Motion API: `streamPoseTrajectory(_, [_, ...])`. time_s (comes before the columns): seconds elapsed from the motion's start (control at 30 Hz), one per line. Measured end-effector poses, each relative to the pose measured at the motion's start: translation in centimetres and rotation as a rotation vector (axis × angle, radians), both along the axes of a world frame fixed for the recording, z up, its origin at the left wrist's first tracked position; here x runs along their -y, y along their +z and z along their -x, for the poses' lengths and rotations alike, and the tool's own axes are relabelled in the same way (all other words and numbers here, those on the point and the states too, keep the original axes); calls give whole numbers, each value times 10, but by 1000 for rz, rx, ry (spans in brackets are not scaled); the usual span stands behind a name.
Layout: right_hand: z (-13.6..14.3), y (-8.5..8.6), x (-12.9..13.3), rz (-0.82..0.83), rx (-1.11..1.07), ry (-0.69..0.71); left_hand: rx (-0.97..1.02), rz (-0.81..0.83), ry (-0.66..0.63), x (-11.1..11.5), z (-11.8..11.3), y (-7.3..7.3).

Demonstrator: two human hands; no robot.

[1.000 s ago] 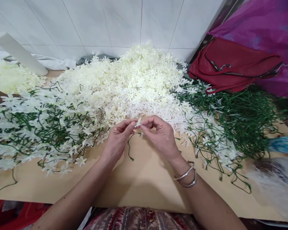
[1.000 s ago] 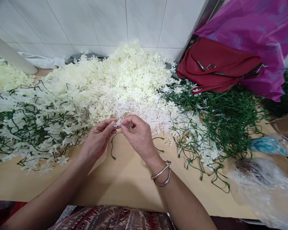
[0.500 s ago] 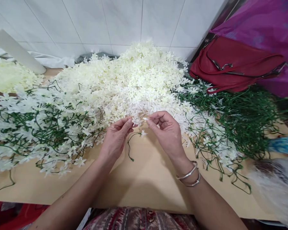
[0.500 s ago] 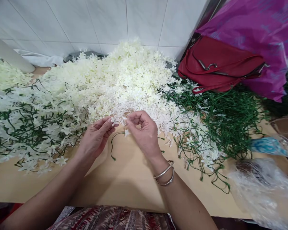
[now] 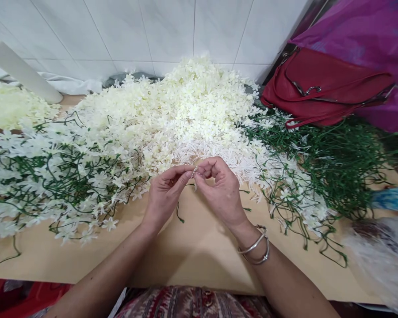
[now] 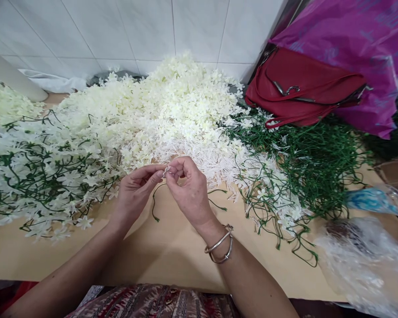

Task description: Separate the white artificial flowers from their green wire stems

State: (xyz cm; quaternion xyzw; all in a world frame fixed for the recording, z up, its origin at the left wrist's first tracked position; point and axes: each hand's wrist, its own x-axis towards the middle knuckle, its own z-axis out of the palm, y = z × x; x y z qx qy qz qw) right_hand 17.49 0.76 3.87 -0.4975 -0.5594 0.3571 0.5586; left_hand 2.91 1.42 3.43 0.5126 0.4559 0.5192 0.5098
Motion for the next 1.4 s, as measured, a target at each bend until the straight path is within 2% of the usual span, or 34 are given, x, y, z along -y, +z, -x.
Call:
streamPoseTrajectory(0.17, [-4, -2, -1, 29, 10, -6, -293, -216, 3, 10, -1, 6])
streamPoseTrajectory(0.23, [-7, -1, -2, -14, 38, 1, -270, -213, -3, 13, -2, 7])
streamPoseTrajectory(0.37, [-11, 2, -4, -125, 88, 16, -96, -115, -23, 19, 6, 8])
streamPoseTrajectory(0.43, [-12, 3, -5, -156, 80, 19, -188, -167, -34, 22, 18, 7])
streamPoseTrajectory(0.5, [-12, 1, -5, -141, 17, 54, -405, -302, -108, 27, 36, 5])
streamPoseTrajectory(0.6, [-12, -3, -7, -63, -115, 126, -717, -498, -370, 33, 63, -1])
streamPoseTrajectory(0.67, [-12, -6, -8, -22, -167, 126, -844, -574, -494, 35, 74, -8])
streamPoseTrajectory(0.73, [-13, -8, -9, 3, -195, 107, -891, -611, -539, 36, 78, -15])
streamPoseTrajectory(0.83, [-16, -7, -11, 20, -193, 91, -867, -594, -544, 35, 71, -21])
streamPoseTrajectory(0.93, [-19, -4, -13, 29, -179, 77, -759, -521, -574, 35, 61, -17])
streamPoseTrajectory(1.0, [-23, -2, -14, 40, -183, 80, -591, -388, -618, 38, 55, -11])
streamPoseTrajectory(1.07, [-27, -1, -16, 67, -185, 121, -376, -176, -644, 40, 51, -5])
streamPoseTrajectory(1.13, [-30, 0, -17, 113, -176, 204, -189, 12, -575, 39, 47, -4])
streamPoseTrajectory(1.2, [-31, -1, -17, 175, -162, 300, -90, 93, -413, 34, 44, -10])
streamPoseTrajectory(1.3, [-28, -7, -17, 253, -128, 432, -95, 78, -159, 26, 40, -24])
streamPoseTrajectory(1.4, [-25, -13, -18, 295, -67, 526, -153, 37, -101, 23, 38, -31])
